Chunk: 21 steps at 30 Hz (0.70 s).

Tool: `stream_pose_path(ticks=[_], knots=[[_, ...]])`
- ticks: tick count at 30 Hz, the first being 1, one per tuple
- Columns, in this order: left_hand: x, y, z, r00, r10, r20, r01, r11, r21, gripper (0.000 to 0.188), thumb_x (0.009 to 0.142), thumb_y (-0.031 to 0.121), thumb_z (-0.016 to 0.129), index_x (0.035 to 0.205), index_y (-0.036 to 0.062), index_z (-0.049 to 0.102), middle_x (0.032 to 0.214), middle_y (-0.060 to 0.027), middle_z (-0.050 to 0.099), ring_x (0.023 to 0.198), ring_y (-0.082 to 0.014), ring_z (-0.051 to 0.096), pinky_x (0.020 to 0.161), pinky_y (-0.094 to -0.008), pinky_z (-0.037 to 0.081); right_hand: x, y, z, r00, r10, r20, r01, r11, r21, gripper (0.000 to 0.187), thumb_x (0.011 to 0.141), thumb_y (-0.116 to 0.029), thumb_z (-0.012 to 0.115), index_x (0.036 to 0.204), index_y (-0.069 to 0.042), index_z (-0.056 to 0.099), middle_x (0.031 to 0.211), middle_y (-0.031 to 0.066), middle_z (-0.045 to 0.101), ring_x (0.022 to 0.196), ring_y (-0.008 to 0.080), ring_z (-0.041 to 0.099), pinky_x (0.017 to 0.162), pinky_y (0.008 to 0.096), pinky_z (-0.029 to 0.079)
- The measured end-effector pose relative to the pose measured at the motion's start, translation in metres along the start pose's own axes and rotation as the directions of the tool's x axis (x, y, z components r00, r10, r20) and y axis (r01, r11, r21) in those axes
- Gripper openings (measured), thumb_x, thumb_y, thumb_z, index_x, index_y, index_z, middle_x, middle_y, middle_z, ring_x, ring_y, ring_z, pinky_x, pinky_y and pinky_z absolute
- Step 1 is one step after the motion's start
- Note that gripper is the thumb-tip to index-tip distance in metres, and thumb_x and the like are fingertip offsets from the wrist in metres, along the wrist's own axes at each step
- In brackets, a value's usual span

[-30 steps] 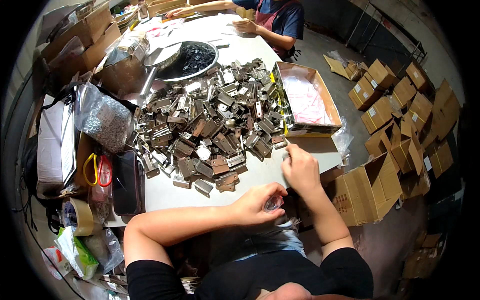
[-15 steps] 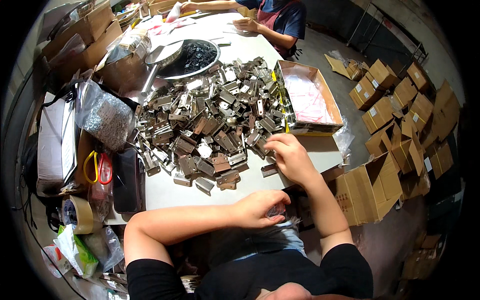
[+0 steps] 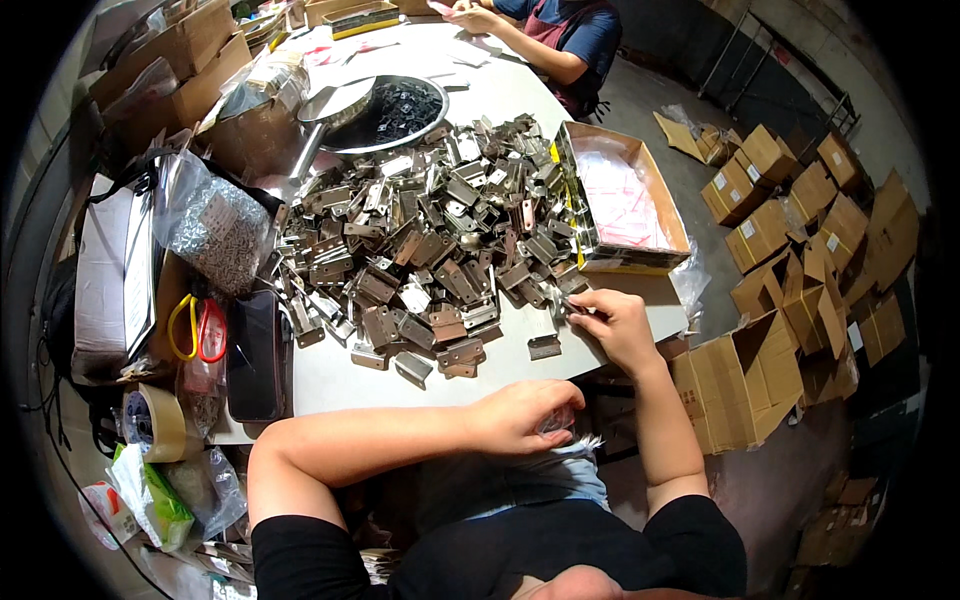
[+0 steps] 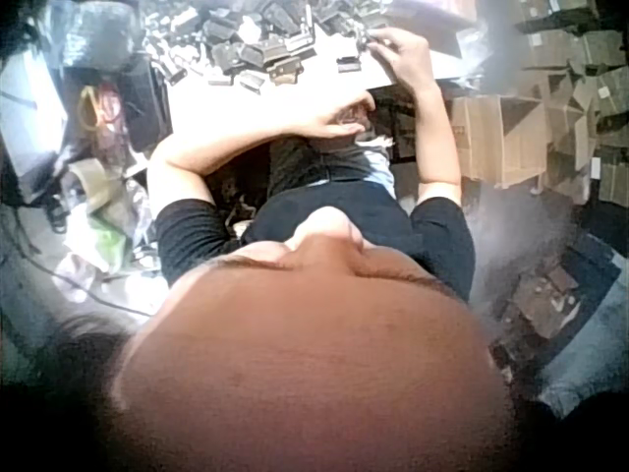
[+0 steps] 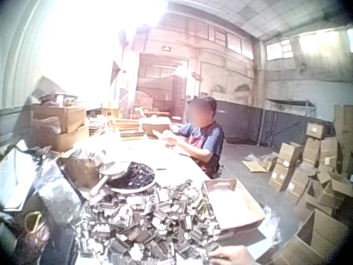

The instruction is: The person sits at a table and repeatedly picks up small metal hardware pieces from a large pile. They place each piece into a small plastic bag and then set the bag aside. The process is repetitive and involves handling the items one at a time.

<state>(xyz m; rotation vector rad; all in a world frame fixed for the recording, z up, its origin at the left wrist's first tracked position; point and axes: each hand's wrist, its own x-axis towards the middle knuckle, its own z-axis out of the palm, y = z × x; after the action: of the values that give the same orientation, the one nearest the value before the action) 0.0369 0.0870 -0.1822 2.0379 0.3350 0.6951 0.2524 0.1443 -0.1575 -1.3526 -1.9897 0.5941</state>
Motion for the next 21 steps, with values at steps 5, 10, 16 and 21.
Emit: stream_pose_path(ticks=[5, 10, 16, 21], knots=[[0.001, 0.003, -0.002, 0.999, -0.036, 0.006, 0.036, 0.999, -0.008, 0.038, 0.084, 0.021, 0.071, 0.113, 0.0021, 0.055, 0.100, -0.0170, 0.062, 0.092, -0.0337, 0.063, 0.081, -0.0397, 0.052, -0.015, 0.011, -0.011, 0.914, 0.402, -0.056, -0.344, 0.840, 0.420, 0.013, 0.086, -0.004, 0.069, 0.096, 0.004, 0.069, 0.077, 0.0051, 0.068, 0.062, 0.0064, 0.061, 0.055, 0.0213, 0.049], [0.001, 0.003, -0.002, 1.000, -0.028, -0.006, 0.028, 0.999, -0.020, 0.038, 0.084, 0.020, 0.071, 0.113, 0.0017, 0.055, 0.097, -0.0166, 0.063, 0.090, -0.0323, 0.064, 0.080, -0.0390, 0.052, -0.019, -0.002, -0.007, 0.914, 0.379, 0.145, -0.378, 0.661, 0.648, 0.011, 0.092, -0.007, 0.064, 0.098, 0.001, 0.065, 0.084, 0.0043, 0.067, 0.069, 0.0077, 0.063, 0.060, 0.0211, 0.051], [0.000, 0.008, 0.004, 0.992, -0.126, 0.008, 0.126, 0.974, -0.187, 0.036, 0.083, 0.020, 0.074, 0.109, 0.0033, 0.056, 0.090, -0.0088, 0.062, 0.082, -0.0209, 0.063, 0.076, -0.0325, 0.051, -0.020, -0.021, 0.016, 0.988, 0.142, 0.063, -0.153, 0.953, 0.263, 0.014, 0.080, -0.007, 0.072, 0.090, 0.002, 0.069, 0.079, 0.0085, 0.064, 0.070, 0.0155, 0.063, 0.062, 0.0280, 0.050], [-0.007, -0.001, 0.022, 0.928, -0.320, 0.189, 0.372, 0.781, -0.501, 0.037, 0.084, 0.018, 0.076, 0.110, 0.0034, 0.054, 0.088, 0.0013, 0.056, 0.082, -0.0078, 0.051, 0.076, -0.0248, 0.046, -0.017, -0.035, 0.016, 0.995, 0.087, 0.055, -0.092, 0.991, 0.097, 0.013, 0.077, -0.005, 0.072, 0.089, 0.002, 0.070, 0.080, 0.0094, 0.063, 0.069, 0.0156, 0.061, 0.063, 0.0279, 0.049]])
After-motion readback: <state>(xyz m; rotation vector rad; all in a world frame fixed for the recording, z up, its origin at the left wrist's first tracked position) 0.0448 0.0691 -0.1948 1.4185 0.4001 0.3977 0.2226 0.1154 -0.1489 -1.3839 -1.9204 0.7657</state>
